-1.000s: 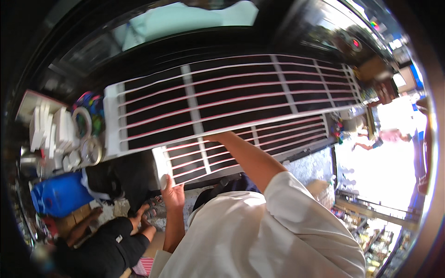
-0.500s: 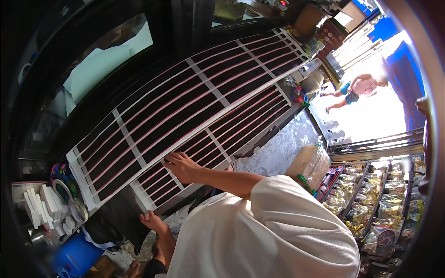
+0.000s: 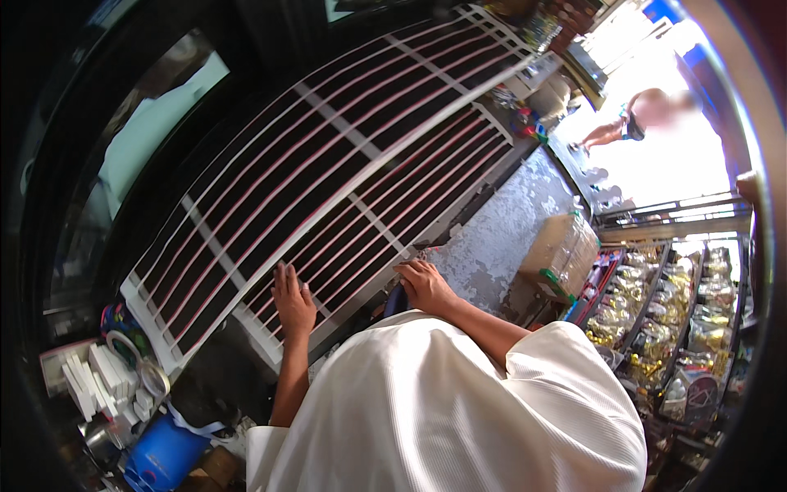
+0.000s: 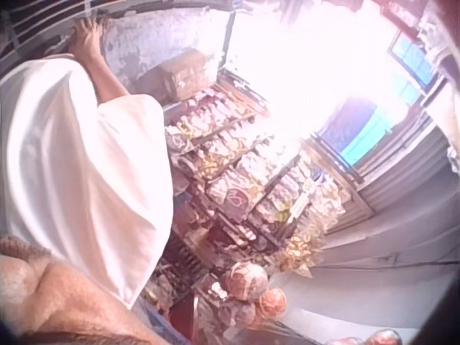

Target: The person assembles a solar panel by attaching white strips to a black grid-like frame. They use both hands to position and press the strips into place, occasionally adjusting their position to reach different sections of the panel.

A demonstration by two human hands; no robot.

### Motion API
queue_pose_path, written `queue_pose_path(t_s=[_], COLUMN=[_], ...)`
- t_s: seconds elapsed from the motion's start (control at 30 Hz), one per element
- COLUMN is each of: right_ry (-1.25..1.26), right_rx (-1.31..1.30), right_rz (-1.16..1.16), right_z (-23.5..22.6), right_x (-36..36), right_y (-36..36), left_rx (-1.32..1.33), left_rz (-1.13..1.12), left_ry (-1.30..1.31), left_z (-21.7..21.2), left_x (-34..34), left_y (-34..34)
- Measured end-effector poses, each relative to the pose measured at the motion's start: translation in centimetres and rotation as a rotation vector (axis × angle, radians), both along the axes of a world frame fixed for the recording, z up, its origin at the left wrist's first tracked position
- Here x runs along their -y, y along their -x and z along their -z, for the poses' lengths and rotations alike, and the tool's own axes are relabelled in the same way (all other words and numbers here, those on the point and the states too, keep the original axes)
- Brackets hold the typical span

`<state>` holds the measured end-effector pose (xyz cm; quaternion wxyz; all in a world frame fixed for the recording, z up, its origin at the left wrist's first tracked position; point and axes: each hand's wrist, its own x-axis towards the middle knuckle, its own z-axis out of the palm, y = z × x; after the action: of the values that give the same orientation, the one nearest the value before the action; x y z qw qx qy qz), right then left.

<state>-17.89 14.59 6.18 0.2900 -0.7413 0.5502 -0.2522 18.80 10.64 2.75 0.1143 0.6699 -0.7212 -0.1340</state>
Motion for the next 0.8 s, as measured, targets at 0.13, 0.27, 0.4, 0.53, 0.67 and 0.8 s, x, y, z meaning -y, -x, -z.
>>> queue_pose_path(t_s=[0.13,0.27,0.4,0.53,0.67,0.8], right_ry=[-0.047,-0.078,-0.162,-0.193,-0.169,-0.222], right_rx=[-0.017,-0.034,-0.015,-0.028,-0.034,-0.061], right_rz=[0.080,0.143,0.177,0.186,0.196,0.203], right_z=[0.6,1.8,3.1,3.9,4.5,5.4], right_x=[-0.8,-1.8,-2.8,-3.2,-3.2,-3.5], right_y=[1.4,2.0,2.3,2.5,2.6,2.8], left_rx=[0.074,0.144,0.126,0.143,0.131,0.106], left_rz=[0.015,0.036,0.035,0.005,-0.044,-0.050], left_ry=[-0.084,-0.118,-0.106,-0.111,-0.179,-0.222], left_z=[0.1,0.1,0.3,0.5,0.5,0.5], left_x=[3.1,3.9,3.9,3.9,4.6,4.8], left_y=[0.1,-0.5,-0.9,-1.1,-1.4,-2.1])
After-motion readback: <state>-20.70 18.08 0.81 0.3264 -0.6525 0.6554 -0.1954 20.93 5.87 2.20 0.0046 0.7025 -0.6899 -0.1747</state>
